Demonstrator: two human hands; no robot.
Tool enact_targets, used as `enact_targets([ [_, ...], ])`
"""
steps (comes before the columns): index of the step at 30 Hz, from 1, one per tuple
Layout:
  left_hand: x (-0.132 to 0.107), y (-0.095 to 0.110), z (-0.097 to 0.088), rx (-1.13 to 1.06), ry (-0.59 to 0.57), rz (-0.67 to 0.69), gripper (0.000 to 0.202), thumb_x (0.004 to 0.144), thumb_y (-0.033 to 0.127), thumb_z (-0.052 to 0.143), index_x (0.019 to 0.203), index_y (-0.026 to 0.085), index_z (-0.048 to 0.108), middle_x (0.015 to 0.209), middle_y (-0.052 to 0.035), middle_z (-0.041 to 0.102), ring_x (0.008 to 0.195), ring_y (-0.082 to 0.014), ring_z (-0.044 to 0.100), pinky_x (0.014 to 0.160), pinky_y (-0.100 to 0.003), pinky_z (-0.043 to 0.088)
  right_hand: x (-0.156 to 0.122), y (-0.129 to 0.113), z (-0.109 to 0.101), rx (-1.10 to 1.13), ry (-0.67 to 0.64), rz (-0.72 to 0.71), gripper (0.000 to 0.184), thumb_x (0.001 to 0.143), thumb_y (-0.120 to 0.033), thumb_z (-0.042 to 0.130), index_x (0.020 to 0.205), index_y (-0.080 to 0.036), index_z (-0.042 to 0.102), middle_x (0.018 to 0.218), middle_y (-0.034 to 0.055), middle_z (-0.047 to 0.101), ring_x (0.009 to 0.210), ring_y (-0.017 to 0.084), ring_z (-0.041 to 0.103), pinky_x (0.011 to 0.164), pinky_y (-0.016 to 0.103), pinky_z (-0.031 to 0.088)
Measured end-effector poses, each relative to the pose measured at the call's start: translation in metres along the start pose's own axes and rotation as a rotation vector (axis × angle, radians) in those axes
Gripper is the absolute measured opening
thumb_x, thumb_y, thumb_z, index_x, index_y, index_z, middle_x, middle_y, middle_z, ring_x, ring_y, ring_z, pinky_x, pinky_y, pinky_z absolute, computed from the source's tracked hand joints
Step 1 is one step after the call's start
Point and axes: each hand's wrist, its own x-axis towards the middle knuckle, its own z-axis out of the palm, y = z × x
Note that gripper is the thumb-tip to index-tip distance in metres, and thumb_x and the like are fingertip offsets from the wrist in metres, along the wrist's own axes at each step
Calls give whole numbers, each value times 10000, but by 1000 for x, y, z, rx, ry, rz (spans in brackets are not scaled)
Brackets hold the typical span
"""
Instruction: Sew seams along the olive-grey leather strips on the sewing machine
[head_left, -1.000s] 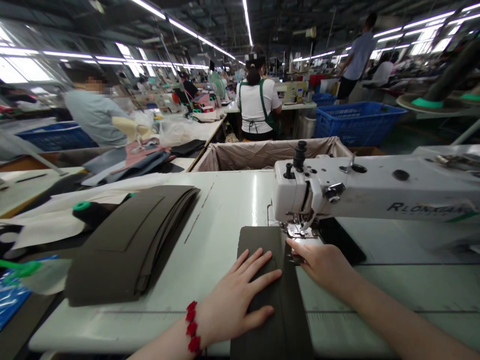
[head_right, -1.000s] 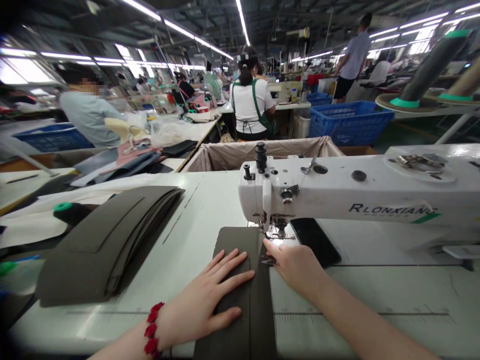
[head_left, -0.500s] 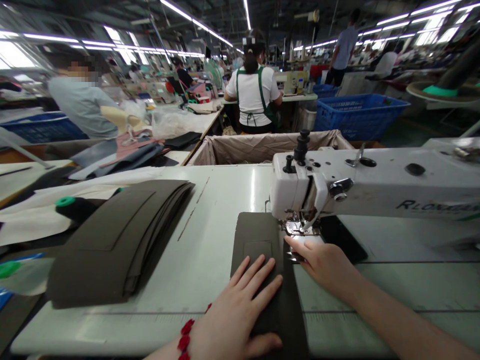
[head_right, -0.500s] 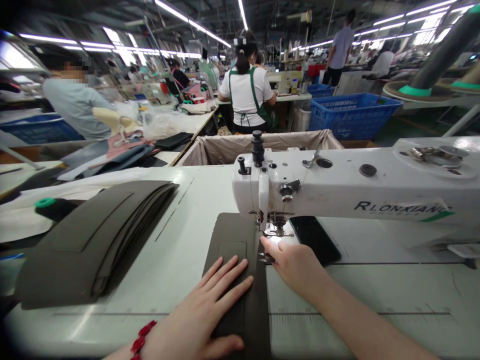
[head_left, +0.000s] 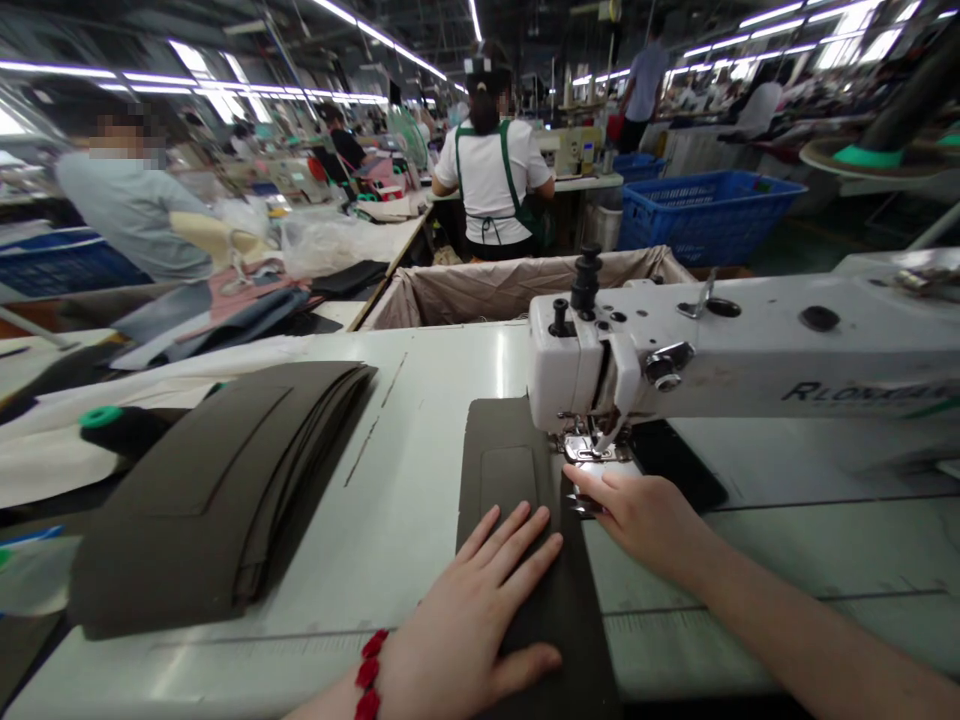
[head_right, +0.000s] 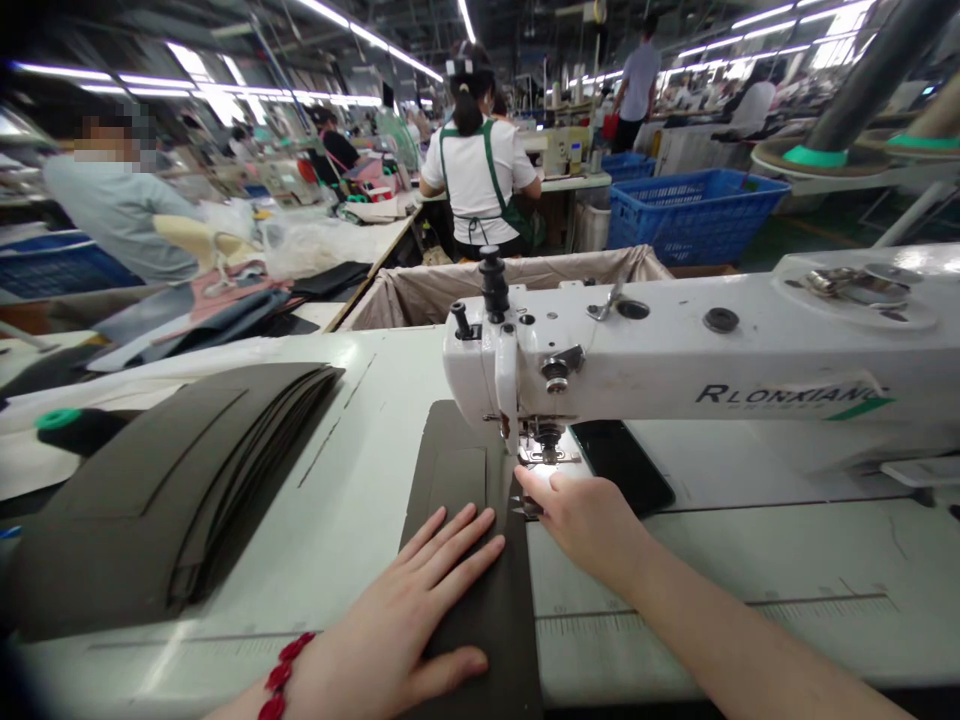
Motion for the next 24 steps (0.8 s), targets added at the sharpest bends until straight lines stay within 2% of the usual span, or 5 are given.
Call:
enact_targets([
  [3, 3, 2, -1, 44, 14, 6, 768, 886, 517, 572, 1509, 276, 193, 1585, -31, 159, 1447, -302, 174, 1172, -554, 221, 0, 1, 1, 8, 12, -2, 503, 916, -216, 480, 1412, -275, 425, 972, 41, 692, 816, 198, 660, 630, 287, 423],
  [7, 2, 12, 1, 94, 13, 13, 506, 970, 277, 474, 1452, 330, 333, 1528, 34, 334, 1380, -245, 348, 1123, -467, 382, 0, 1, 2, 22, 10, -6, 498, 912, -201, 475, 1403, -268, 434, 983, 47, 692, 835, 195, 657, 649, 282, 432],
  [13, -2, 14, 2, 115, 33, 53, 518, 957, 319, 498, 1451, 282, 348, 1555, -2, 277, 1411, -266, 285, 1126, -455, 384, 0, 1, 2, 40, 8, -1, 499, 908, -203, 494, 1399, -270, 440, 1037, 54, 690, 886, 196, 654, 684, 280, 446],
  [18, -4, 12, 3, 152, 17, 53, 497, 963, 217, 465, 1445, 274, 358, 1502, -19, 384, 1326, -244, 420, 1089, -419, 437, 1, 1, 1, 18, -1, -1, 505, 905, -188, 485, 1401, -271, 446, 982, 49, 696, 848, 184, 654, 656, 269, 434],
  [24, -3, 9, 1, 190, 53, 86, 487, 916, 148, 512, 1386, 247, 434, 1510, -80, 362, 1362, -279, 372, 1096, -457, 413, 1, 1, 1, -3, -12, 1, 514, 900, -206, 495, 1406, -284, 444, 946, 38, 693, 803, 192, 657, 625, 279, 430],
])
